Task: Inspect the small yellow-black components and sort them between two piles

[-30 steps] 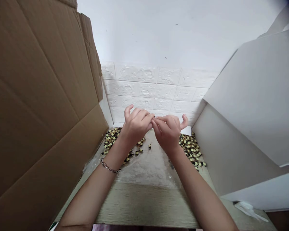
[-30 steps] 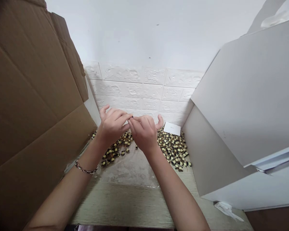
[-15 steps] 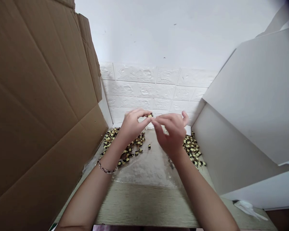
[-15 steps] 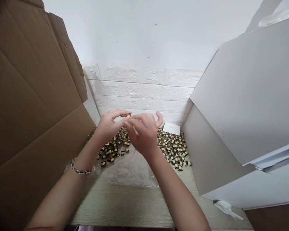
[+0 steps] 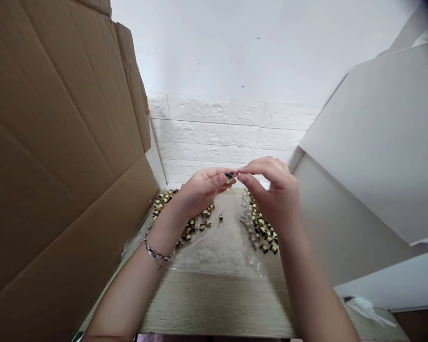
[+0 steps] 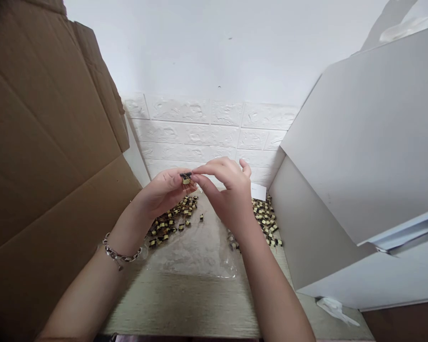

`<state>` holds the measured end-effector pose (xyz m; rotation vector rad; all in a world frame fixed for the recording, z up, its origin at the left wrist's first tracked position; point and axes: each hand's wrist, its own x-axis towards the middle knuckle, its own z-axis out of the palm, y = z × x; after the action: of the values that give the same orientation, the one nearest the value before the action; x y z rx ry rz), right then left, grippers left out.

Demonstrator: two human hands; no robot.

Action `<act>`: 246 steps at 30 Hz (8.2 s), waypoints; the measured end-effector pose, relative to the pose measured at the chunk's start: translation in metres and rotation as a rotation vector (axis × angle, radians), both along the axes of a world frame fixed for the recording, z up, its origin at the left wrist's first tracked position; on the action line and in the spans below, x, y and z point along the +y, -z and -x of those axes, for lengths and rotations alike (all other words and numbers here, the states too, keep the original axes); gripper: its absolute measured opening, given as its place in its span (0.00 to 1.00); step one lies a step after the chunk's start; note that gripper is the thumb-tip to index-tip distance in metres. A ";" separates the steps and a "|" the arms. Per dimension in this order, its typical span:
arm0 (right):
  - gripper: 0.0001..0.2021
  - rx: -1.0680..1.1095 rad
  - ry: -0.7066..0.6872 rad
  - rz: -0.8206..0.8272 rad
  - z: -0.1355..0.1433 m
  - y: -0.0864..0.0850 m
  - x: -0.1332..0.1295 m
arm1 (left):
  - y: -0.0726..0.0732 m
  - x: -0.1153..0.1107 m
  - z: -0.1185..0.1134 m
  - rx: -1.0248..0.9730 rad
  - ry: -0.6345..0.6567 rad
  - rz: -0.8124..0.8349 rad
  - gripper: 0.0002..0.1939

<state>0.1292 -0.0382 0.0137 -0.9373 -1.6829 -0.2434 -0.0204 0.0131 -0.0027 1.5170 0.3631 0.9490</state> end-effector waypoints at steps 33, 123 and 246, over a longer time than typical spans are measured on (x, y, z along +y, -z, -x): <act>0.05 -0.213 0.165 -0.114 0.001 0.005 -0.002 | -0.006 -0.006 0.003 0.139 -0.124 -0.251 0.12; 0.10 0.343 -0.385 0.789 -0.014 0.008 0.013 | 0.009 -0.013 -0.012 0.539 -1.160 -1.416 0.08; 0.06 -0.128 -0.074 -0.089 -0.008 0.005 0.009 | 0.001 -0.003 -0.007 -0.068 -0.061 0.012 0.10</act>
<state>0.1367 -0.0287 0.0084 -0.8062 -1.8052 -0.3319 -0.0133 0.0098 -0.0034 1.4662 0.3678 1.0423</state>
